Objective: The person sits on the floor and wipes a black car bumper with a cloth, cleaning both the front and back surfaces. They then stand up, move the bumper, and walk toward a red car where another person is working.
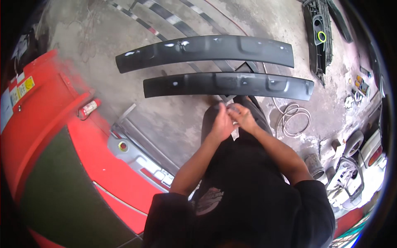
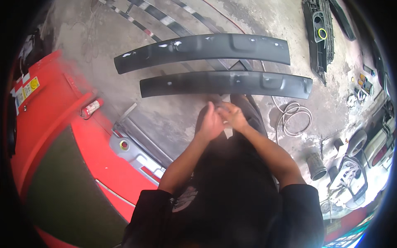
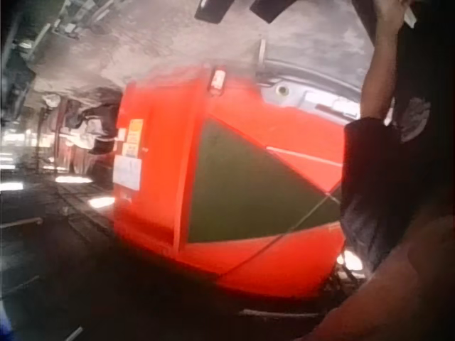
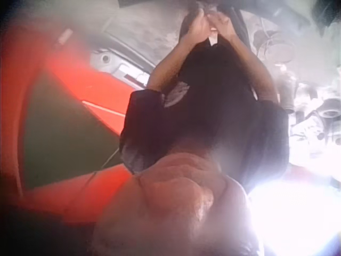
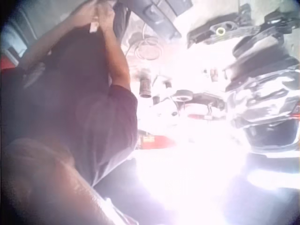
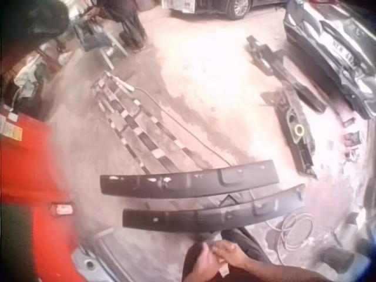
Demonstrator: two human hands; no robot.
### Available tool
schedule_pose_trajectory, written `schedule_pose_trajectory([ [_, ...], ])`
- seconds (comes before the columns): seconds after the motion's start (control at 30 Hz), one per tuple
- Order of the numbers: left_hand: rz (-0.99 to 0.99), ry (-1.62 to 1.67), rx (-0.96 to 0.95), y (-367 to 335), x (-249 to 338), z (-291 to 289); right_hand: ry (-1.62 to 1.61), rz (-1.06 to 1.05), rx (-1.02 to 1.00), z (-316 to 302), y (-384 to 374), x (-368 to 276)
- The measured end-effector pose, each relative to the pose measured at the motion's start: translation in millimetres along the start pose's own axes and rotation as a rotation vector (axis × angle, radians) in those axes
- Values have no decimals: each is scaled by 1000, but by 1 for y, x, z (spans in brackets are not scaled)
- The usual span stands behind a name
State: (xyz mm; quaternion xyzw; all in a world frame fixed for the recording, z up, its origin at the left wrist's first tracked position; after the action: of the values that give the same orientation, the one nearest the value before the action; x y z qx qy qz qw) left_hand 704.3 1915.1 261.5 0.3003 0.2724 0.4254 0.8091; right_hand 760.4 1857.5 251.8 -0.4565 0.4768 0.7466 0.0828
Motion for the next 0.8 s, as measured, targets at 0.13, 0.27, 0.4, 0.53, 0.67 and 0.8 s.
schedule_pose_trajectory([
  [0.13, -56, -736, 238, 42, 16, -10, 17, 78, -48, -61, 15, 36],
  [0.27, 403, -1922, 659, 129, 93, -53, -123, 267, 117, -109, 84, 76],
  [0.4, -10, -2007, 843, 159, 148, -122, 64, 372, 272, -50, 149, 104],
  [0.53, 691, -2349, 499, 72, 266, -25, 76, 433, 457, 11, 152, 117],
  [0.67, 951, -2439, 454, -38, 374, 57, 327, 384, 493, 56, 166, 102],
  [0.8, 489, -2490, 270, -131, 395, 74, 112, 380, 553, 90, 199, 100],
])
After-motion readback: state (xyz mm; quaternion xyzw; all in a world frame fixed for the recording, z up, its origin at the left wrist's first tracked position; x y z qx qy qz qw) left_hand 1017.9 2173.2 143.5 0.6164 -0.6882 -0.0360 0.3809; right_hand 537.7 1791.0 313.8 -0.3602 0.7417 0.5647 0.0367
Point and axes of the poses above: each hand's wrist, its own y-axis away from the middle knuckle, its own z-axis out of the palm, x = y × z, the point moved 10 cm from there along -y, towards the middle knuckle, and after that the axes turned 8 degrees about -z, right-handed, at the moved point
